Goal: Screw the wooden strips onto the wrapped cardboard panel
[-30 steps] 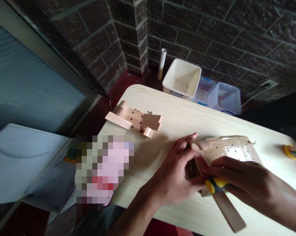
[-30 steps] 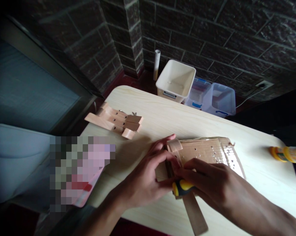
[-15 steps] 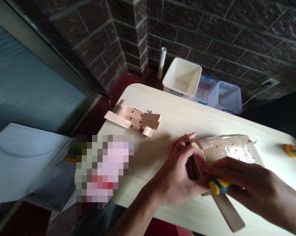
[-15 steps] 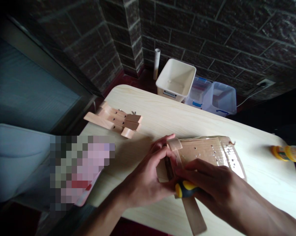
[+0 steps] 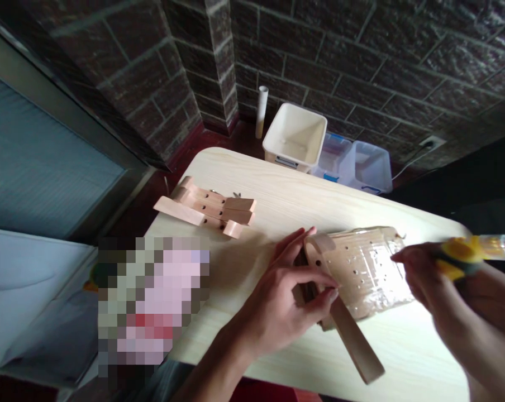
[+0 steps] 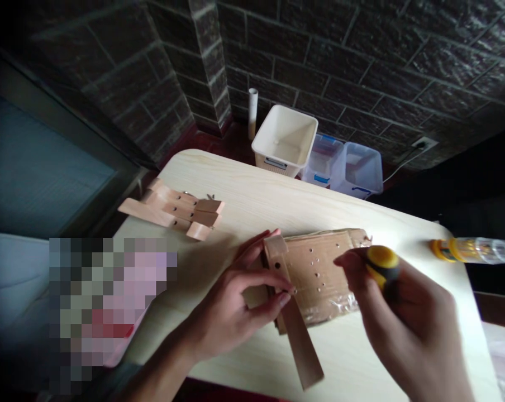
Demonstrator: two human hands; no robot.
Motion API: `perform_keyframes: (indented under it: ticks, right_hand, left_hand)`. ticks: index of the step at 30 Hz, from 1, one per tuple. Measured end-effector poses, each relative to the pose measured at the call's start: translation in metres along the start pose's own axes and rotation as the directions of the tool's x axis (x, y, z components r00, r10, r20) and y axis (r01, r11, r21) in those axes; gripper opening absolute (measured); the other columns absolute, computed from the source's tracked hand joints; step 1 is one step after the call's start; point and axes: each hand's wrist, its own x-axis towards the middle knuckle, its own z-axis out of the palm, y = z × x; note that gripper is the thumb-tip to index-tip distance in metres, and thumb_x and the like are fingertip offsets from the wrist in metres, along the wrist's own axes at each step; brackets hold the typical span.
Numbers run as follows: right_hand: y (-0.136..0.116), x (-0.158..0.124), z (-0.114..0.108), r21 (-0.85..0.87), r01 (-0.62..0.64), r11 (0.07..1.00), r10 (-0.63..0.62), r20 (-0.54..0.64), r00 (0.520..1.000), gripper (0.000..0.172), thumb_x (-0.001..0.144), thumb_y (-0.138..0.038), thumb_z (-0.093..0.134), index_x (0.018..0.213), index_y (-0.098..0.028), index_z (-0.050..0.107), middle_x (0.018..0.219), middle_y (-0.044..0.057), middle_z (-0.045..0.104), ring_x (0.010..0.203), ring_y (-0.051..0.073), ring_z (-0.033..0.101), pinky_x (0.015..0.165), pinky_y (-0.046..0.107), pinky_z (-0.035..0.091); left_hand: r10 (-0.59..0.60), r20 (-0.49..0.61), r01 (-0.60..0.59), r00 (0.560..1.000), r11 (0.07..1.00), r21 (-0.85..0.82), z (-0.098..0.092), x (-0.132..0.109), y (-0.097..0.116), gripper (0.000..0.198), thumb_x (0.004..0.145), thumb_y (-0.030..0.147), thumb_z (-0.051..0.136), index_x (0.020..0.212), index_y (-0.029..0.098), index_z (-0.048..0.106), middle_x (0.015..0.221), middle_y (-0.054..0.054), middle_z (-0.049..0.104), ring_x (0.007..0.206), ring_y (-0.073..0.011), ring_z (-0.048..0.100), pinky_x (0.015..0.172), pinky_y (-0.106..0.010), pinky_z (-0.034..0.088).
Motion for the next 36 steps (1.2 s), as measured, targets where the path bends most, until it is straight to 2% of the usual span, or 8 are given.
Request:
perform_keyframes:
  ticks: [2, 4, 6, 12, 21, 25, 30, 36]
  right_hand:
    - [0.005, -0.002, 0.010, -0.008, -0.120, 0.993, 0.120, 0.157, 0.980, 0.022, 0.093, -0.040, 0.067, 0.096, -0.019, 0.071, 0.070, 0.002, 0.067, 0.058, 0.015, 0.058, 0.045, 0.022, 0.043]
    - [0.008, 0.000, 0.020, 0.013, -0.168, 0.986, 0.151, 0.375, 0.915, 0.024, 0.092, -0.042, 0.068, 0.088, -0.018, 0.067, 0.069, 0.000, 0.064, 0.060, 0.013, 0.054, 0.049, 0.022, 0.042]
    - [0.009, 0.004, 0.027, 0.052, -0.207, 0.977, 0.159, 0.474, 0.866, 0.025, 0.091, -0.043, 0.068, 0.085, -0.019, 0.065, 0.069, -0.001, 0.063, 0.060, 0.012, 0.051, 0.051, 0.022, 0.040]
    - [0.003, 0.009, 0.035, 0.078, -0.275, 0.958, 0.208, 0.472, 0.857, 0.034, 0.090, -0.052, 0.067, 0.082, -0.020, 0.065, 0.072, -0.002, 0.067, 0.063, 0.012, 0.054, 0.053, 0.022, 0.040]
    - [0.003, 0.007, 0.043, -0.110, -0.252, 0.961, 0.275, 0.325, 0.905, 0.032, 0.085, -0.054, 0.071, 0.077, -0.023, 0.069, 0.070, 0.003, 0.071, 0.066, 0.018, 0.062, 0.059, 0.028, 0.041]
    - [0.002, 0.007, 0.042, -0.107, -0.257, 0.961, 0.278, 0.338, 0.899, 0.029, 0.087, -0.049, 0.069, 0.076, -0.023, 0.067, 0.069, 0.003, 0.070, 0.065, 0.018, 0.061, 0.060, 0.028, 0.039]
    - [0.003, 0.006, 0.040, -0.087, -0.241, 0.967, 0.256, 0.363, 0.896, 0.035, 0.090, -0.054, 0.064, 0.074, -0.023, 0.066, 0.067, 0.003, 0.067, 0.059, 0.015, 0.054, 0.056, 0.028, 0.035]
    - [0.007, 0.004, 0.035, 0.010, -0.247, 0.969, 0.223, 0.399, 0.890, 0.037, 0.090, -0.054, 0.064, 0.075, -0.021, 0.064, 0.065, 0.001, 0.063, 0.060, 0.014, 0.050, 0.055, 0.027, 0.035]
  left_hand:
    - [-0.007, 0.006, 0.007, 1.000, 0.999, 0.034, 0.002, 0.000, -0.001, 0.014, 0.092, 0.035, 0.068, 0.100, 0.034, 0.079, 0.164, 0.005, 0.040, 0.154, -0.0245, 0.034, 0.127, -0.050, 0.036]
    - [-0.005, 0.012, 0.004, 1.000, 0.998, 0.070, 0.003, -0.001, -0.003, 0.016, 0.094, 0.035, 0.065, 0.103, 0.037, 0.079, 0.166, 0.006, 0.036, 0.155, -0.0249, 0.033, 0.127, -0.051, 0.035]
    - [0.008, 0.012, -0.009, 1.000, 0.995, 0.100, 0.005, -0.001, -0.004, 0.017, 0.095, 0.035, 0.064, 0.104, 0.038, 0.079, 0.167, 0.007, 0.034, 0.155, -0.0253, 0.032, 0.128, -0.051, 0.035]
    - [0.030, 0.006, -0.030, 1.000, 0.990, 0.140, 0.009, -0.002, -0.006, 0.014, 0.093, 0.032, 0.067, 0.099, 0.035, 0.079, 0.169, 0.008, 0.028, 0.154, -0.0264, 0.034, 0.128, -0.048, 0.033]
    - [0.014, 0.005, -0.014, 1.000, 0.995, 0.096, 0.016, -0.002, -0.005, 0.009, 0.090, 0.027, 0.070, 0.095, 0.029, 0.076, 0.165, 0.002, 0.035, 0.149, -0.0272, 0.042, 0.126, -0.043, 0.037]
    - [0.002, 0.019, -0.003, 1.000, 0.998, 0.065, 0.017, -0.002, -0.006, 0.008, 0.091, 0.028, 0.068, 0.097, 0.028, 0.073, 0.157, -0.001, 0.044, 0.148, -0.0270, 0.043, 0.125, -0.042, 0.037]
    - [-0.018, 0.032, 0.015, 0.999, 0.996, 0.084, 0.016, -0.002, -0.007, 0.007, 0.091, 0.029, 0.068, 0.097, 0.029, 0.071, 0.145, -0.003, 0.052, 0.144, -0.0285, 0.047, 0.126, -0.045, 0.036]
    - [-0.029, 0.029, 0.026, 0.999, 0.995, 0.092, 0.016, -0.003, -0.008, 0.007, 0.092, 0.029, 0.066, 0.097, 0.028, 0.070, 0.141, -0.004, 0.052, 0.140, -0.0260, 0.050, 0.126, -0.044, 0.034]
